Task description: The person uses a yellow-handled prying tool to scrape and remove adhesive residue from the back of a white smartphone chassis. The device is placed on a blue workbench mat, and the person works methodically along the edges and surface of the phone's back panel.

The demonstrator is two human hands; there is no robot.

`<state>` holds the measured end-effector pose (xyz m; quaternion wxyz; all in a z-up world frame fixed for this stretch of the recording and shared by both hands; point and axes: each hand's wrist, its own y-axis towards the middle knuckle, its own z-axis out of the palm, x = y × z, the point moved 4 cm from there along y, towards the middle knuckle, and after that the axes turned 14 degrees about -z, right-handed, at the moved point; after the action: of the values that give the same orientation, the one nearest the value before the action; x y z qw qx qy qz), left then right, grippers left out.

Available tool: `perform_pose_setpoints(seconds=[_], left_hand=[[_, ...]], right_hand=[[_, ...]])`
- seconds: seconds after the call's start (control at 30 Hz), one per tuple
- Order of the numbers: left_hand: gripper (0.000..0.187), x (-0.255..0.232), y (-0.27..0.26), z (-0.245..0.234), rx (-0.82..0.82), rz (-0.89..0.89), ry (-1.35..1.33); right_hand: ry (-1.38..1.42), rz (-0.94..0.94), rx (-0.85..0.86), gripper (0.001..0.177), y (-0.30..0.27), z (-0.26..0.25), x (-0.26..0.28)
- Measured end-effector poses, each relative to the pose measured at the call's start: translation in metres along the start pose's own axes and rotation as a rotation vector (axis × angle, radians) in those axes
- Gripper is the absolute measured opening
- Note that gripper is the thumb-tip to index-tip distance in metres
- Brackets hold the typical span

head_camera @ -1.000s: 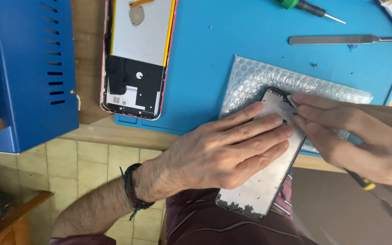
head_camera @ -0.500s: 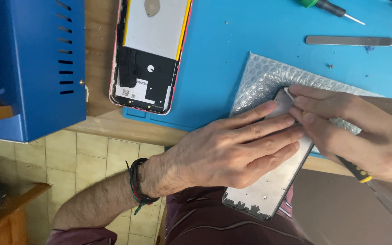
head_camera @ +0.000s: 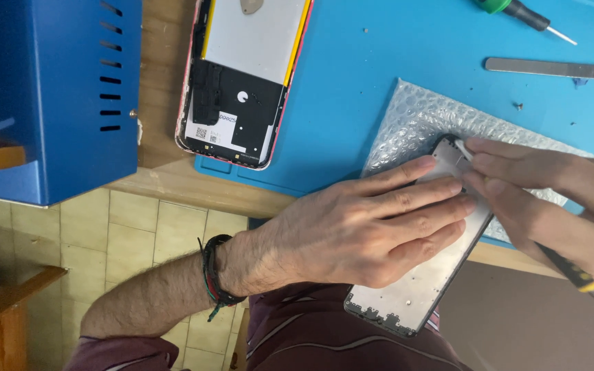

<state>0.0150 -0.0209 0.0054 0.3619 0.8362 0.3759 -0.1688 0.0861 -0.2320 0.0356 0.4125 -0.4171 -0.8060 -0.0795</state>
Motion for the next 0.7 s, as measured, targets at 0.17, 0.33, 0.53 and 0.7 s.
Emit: perform_pose_setpoints(seconds=[0.17,0.33,0.53,0.7], left_hand=[[0.014,0.000,0.001,-0.003,-0.029,-0.009,-0.018],[0.016,0.000,0.000,-0.001,-0.013,-0.002,-0.008],[0.017,0.000,-0.001,0.000,-0.014,-0.010,-0.015],[0.018,0.000,0.000,0.000,0.005,-0.005,-0.004]], right_hand=[[-0.272,-0.533,0.070,0.044,-0.009,-0.001,0.019],[-0.371,-0.787,0.019,0.042,0.001,0.004,0.014],[-0.040,-0.161,-0.122,0.028,-0.013,0.019,-0.049],[-0.091,-0.029,-0.191,0.013,-0.004,0.017,-0.020]])
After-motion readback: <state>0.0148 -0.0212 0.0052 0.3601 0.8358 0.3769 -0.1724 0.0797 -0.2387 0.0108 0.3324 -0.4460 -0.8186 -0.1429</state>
